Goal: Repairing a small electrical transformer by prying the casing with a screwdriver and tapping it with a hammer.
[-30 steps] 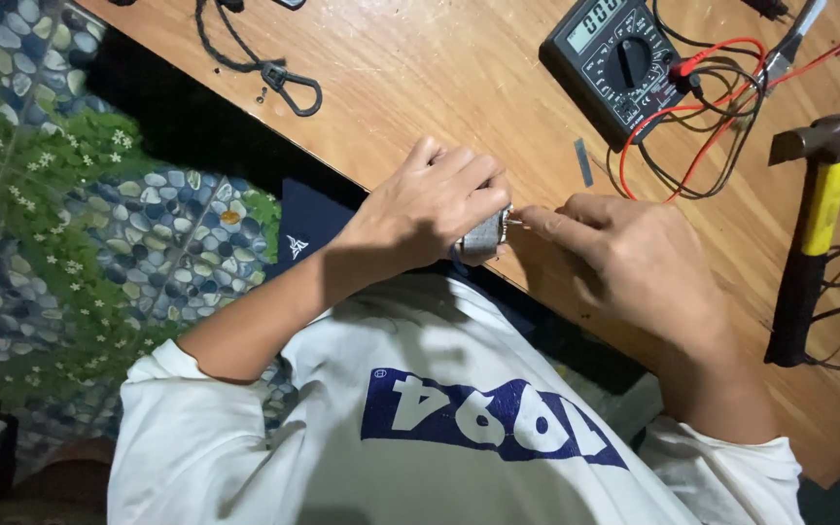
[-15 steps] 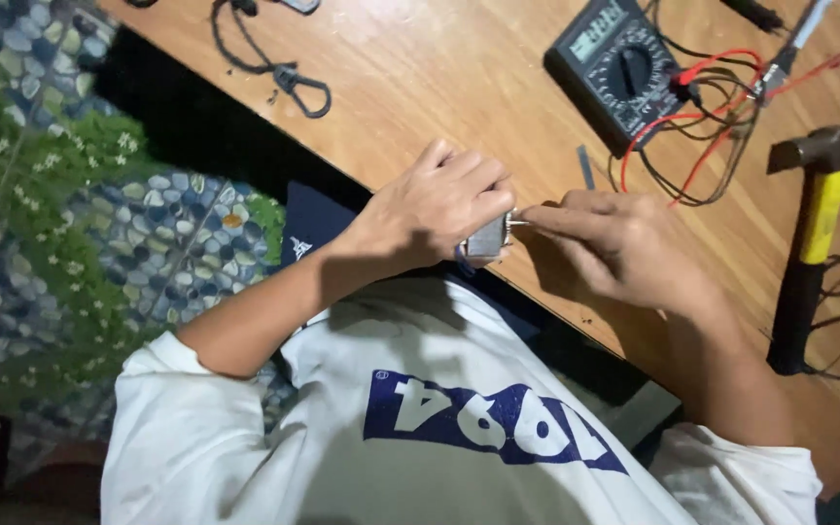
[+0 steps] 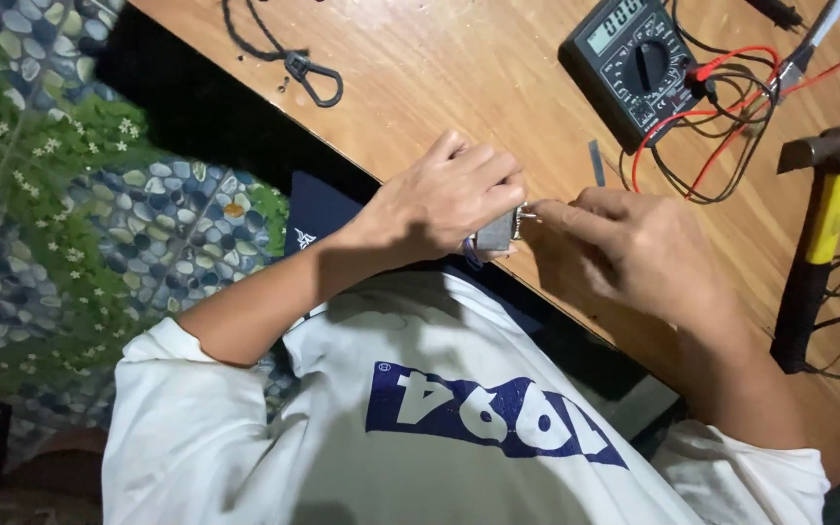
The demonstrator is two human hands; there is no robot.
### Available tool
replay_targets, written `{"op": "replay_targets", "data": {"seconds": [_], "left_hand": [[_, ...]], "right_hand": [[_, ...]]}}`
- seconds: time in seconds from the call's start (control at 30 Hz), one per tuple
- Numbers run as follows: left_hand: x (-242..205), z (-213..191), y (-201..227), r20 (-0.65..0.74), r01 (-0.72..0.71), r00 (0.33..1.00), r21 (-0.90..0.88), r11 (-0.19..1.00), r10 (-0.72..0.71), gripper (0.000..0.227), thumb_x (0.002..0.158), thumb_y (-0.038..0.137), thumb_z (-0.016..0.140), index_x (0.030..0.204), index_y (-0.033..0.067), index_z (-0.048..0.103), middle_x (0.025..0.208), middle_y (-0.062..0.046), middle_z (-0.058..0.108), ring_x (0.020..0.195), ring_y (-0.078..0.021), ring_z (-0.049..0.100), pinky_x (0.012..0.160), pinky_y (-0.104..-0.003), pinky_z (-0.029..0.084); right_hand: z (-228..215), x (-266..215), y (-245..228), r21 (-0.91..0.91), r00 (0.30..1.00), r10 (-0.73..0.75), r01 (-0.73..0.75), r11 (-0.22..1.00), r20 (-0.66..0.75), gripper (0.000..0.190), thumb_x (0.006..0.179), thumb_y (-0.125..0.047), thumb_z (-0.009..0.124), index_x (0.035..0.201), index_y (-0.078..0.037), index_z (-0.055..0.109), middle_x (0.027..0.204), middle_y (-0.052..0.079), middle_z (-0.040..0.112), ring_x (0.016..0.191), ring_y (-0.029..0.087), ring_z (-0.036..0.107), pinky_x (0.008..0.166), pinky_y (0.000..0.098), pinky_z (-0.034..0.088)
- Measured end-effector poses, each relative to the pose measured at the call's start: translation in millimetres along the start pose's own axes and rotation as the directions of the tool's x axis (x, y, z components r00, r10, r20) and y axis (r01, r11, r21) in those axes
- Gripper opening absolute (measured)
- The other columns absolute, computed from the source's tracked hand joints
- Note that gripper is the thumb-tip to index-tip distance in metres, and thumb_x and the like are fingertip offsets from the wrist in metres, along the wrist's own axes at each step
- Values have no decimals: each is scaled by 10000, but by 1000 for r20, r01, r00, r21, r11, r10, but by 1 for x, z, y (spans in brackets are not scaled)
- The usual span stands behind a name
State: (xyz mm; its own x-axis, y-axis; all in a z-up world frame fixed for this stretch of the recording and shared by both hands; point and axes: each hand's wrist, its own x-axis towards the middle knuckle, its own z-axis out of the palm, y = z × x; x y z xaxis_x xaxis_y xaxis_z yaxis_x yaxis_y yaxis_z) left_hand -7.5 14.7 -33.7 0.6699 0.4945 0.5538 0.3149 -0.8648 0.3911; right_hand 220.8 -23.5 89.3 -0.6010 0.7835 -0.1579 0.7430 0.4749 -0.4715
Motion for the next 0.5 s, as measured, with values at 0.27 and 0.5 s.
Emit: {"op": "replay_targets", "data": {"seconds": [0.27,0.5], "left_hand": [[-11,17,-4,94,13,996,-9,1000,-12,623,1022,726,294,1069,151,528,955,-17,443,852,-194,476,795,-362,336],[-2,-5,4,162,81,984,-64,995,-70,584,999,683,408,1092,117,516,1259,-134,508,1166,-290,515,895,-404,366]], "right_hand": [[15,-7,-5,92,993,36,-25,995,-112,344,889,-2,624,1192,-102,755,693,60,556,597,263,579,557,357,482],[4,-6,-16,-174,994,47,-64,983,-98,358,870,-1,639,1156,-177,764,724,20,565,602,234,595,547,343,492]]}}
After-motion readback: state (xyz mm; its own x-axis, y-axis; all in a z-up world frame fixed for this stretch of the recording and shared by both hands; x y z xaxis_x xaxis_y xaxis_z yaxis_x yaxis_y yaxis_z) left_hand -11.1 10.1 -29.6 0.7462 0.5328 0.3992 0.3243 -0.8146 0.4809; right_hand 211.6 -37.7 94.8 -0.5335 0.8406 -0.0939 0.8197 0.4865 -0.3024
